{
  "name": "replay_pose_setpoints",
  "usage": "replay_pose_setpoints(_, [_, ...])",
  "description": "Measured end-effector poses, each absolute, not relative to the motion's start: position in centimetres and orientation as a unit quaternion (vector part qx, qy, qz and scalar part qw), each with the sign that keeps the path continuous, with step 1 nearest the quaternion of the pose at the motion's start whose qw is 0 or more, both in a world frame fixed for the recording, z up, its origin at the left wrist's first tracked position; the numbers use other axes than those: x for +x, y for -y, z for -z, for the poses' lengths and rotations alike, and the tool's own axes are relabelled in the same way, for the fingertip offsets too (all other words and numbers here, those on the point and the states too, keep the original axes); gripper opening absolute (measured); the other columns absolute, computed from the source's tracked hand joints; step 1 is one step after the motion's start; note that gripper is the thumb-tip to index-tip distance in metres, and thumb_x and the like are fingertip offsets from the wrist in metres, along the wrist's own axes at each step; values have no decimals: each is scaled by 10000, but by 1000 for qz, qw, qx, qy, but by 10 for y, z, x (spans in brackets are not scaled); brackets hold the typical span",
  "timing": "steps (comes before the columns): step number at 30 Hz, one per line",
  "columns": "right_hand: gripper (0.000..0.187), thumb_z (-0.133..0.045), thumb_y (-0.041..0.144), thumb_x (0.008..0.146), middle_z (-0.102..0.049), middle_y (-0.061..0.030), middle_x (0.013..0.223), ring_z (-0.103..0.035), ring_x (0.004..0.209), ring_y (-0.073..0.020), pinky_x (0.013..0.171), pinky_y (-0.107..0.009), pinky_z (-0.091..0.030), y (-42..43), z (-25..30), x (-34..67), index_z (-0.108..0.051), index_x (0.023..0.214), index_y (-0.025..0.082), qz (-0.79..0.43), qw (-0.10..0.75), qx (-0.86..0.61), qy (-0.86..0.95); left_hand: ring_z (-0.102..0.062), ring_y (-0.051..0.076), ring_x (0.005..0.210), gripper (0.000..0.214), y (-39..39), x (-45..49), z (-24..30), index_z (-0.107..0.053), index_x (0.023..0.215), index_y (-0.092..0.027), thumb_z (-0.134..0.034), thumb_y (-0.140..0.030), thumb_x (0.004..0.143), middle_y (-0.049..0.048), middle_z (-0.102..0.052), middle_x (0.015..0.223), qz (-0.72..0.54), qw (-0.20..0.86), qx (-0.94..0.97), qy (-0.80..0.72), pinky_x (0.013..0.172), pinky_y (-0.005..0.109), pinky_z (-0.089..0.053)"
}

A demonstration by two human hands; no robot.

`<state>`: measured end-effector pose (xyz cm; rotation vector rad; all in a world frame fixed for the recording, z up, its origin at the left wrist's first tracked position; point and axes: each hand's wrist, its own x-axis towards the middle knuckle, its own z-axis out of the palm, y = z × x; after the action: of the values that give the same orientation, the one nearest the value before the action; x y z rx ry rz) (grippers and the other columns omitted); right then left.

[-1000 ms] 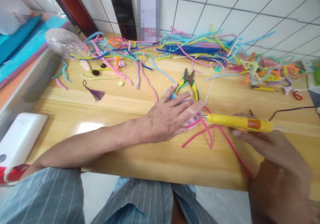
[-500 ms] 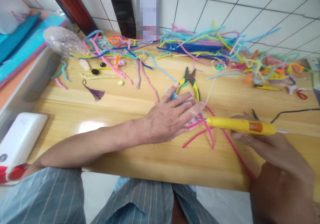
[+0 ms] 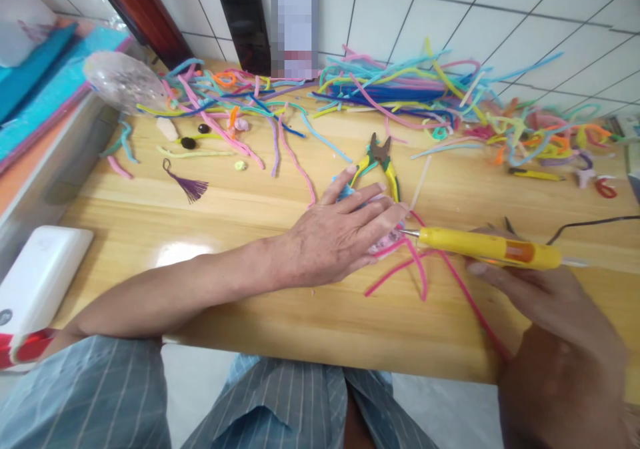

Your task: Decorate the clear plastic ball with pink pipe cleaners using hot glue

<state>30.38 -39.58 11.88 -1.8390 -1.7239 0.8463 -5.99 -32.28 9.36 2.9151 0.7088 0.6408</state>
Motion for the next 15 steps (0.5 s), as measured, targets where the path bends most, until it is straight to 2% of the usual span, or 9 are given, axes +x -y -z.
replay_pose_setpoints(6, [316,-868,662,798,-923,-24,1150,-881,1076,-378,1046,-568,-754,395,-123,303,-881,950,385,-306,235,-678,626,-583,346,1705,679,323,-60,-94,-420,1798,-120,-579,-451,1226,203,-747,1650,-206,29,950,-231,1520,689,-301])
replay_pose_setpoints(9, [262,-878,591,772,-926,-5,1170,-885,1076,-361,1032,-550,-756,394,-122,301,-899,944,395,-302,241,-671,633,-593,338,1696,673,322,-60,-93,-426,1795,-115,-558,-462,1234,204,-754,1638,-211,23,951,-227,1525,680,-295])
replay_pose_setpoints(15, [283,-898,584,759,-924,-1,1098,-879,995,-345,956,-525,-768,393,-118,299,-887,953,378,-324,257,-666,620,-591,341,1702,670,322,-59,-92,-432,1789,-129,-580,-456,1224,208,-761,1623,-211,24,949,-231,1526,691,-292])
